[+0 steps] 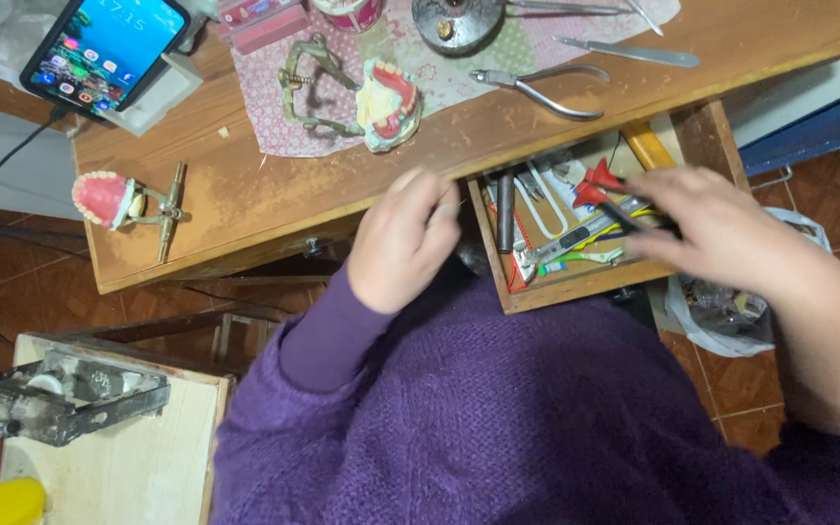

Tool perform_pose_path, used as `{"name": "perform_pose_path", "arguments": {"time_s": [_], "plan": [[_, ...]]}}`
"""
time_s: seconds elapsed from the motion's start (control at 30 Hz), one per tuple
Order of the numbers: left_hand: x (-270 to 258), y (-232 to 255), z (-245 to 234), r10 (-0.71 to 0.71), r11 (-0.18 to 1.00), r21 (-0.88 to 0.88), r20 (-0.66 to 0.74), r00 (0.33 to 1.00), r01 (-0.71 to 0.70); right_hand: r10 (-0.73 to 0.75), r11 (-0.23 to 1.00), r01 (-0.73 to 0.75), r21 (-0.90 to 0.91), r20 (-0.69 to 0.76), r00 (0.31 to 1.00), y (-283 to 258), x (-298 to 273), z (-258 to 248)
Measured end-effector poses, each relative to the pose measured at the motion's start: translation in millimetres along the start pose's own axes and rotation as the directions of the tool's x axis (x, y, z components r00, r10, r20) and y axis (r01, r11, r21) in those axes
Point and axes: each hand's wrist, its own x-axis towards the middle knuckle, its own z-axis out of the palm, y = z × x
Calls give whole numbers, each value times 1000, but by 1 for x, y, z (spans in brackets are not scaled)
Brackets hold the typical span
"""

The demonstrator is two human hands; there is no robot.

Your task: A person is using various tools to shape and adjust a dental mold and prosthetic teeth at a workbench.

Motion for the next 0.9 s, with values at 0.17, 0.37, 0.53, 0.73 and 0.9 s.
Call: {"name": "perform_pose_path", "arguments": {"time_s": [0.17,0.37,0.53,0.73,0.9], "plan": [[-42,-35,-8,-213,974,-76,45,976,216,-219,972,211,-105,-67,973,7,-15,0],[-81,-67,-1,-405,880,-252,45,913,403,-317,948,280,-147,-425,848,3,10,5],[-81,-61,-1,-351,906,-234,43,935,351,-326,943,176,-283,-669,668,-31,44,5],[-71,-43,1,-320,917,-237,48,946,322,-361,926,225,-304,-536,763,-70,89,-41],[-67,-44,-4,-333,909,-251,39,942,332,-299,914,156,-374,-364,882,-70,71,-59]]}}
